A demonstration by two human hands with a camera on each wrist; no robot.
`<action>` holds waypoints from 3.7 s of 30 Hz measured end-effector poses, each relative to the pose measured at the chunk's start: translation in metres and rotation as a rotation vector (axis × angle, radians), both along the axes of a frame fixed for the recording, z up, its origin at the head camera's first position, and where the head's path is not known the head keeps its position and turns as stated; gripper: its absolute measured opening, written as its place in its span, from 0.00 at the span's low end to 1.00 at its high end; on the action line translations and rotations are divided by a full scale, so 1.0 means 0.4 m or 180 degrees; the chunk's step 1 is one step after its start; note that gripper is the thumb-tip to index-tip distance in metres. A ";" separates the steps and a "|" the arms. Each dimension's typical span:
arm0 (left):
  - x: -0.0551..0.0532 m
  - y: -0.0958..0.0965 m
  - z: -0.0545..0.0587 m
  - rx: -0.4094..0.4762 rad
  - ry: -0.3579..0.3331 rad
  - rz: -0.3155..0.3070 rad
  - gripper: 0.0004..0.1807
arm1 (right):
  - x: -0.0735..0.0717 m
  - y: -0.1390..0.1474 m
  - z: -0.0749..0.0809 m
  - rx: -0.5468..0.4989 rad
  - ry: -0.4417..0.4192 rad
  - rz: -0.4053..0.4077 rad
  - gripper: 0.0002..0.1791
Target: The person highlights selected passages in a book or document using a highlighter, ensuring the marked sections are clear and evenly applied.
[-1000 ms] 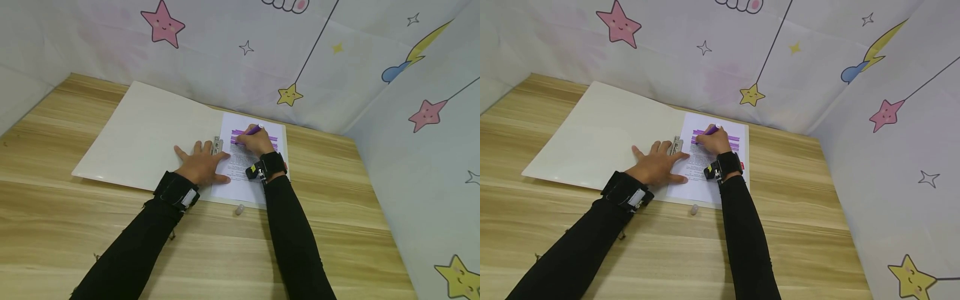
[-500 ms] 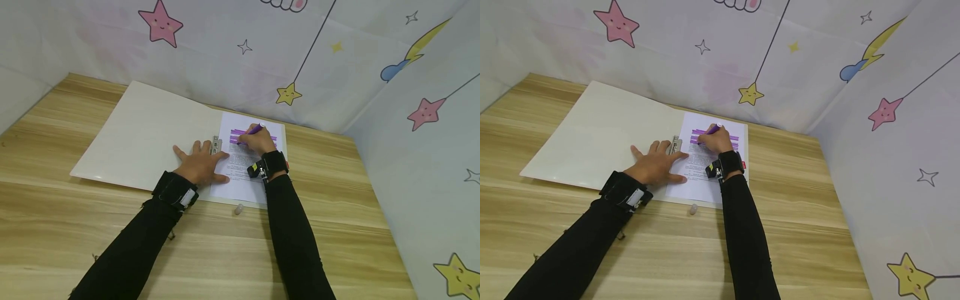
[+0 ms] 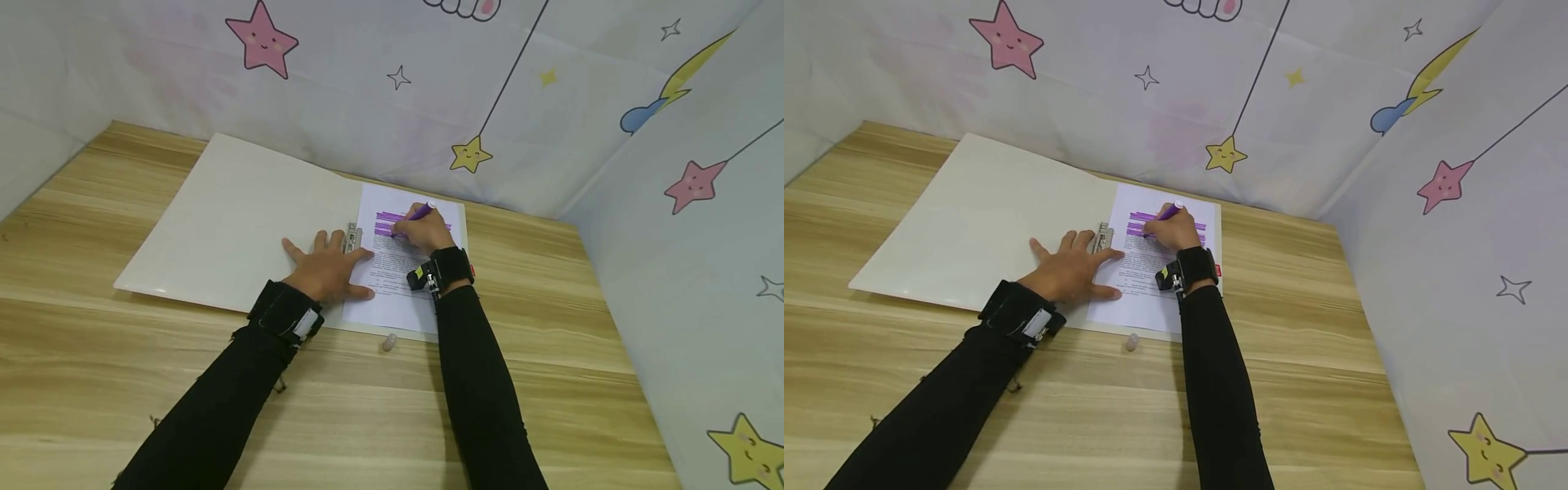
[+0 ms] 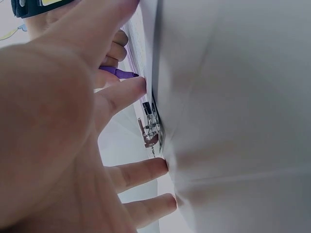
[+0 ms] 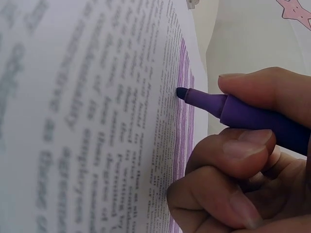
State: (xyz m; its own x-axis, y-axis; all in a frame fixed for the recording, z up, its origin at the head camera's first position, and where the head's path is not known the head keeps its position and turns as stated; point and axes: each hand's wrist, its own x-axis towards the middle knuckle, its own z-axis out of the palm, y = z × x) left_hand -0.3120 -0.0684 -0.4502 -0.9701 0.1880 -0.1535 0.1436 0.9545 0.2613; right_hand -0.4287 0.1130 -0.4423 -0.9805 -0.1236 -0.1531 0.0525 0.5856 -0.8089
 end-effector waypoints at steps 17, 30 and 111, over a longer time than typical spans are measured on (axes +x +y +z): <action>0.000 -0.002 -0.005 0.0029 0.0008 0.0004 0.44 | -0.014 0.018 0.003 0.0333 0.0046 -0.0003 0.14; -0.002 -0.001 -0.007 0.0025 0.0028 0.0012 0.43 | -0.017 0.030 0.007 0.0359 0.0031 -0.0075 0.16; -0.018 -0.004 -0.011 0.0146 0.0012 -0.0003 0.43 | -0.052 0.155 0.032 0.0451 -0.0278 -0.0139 0.17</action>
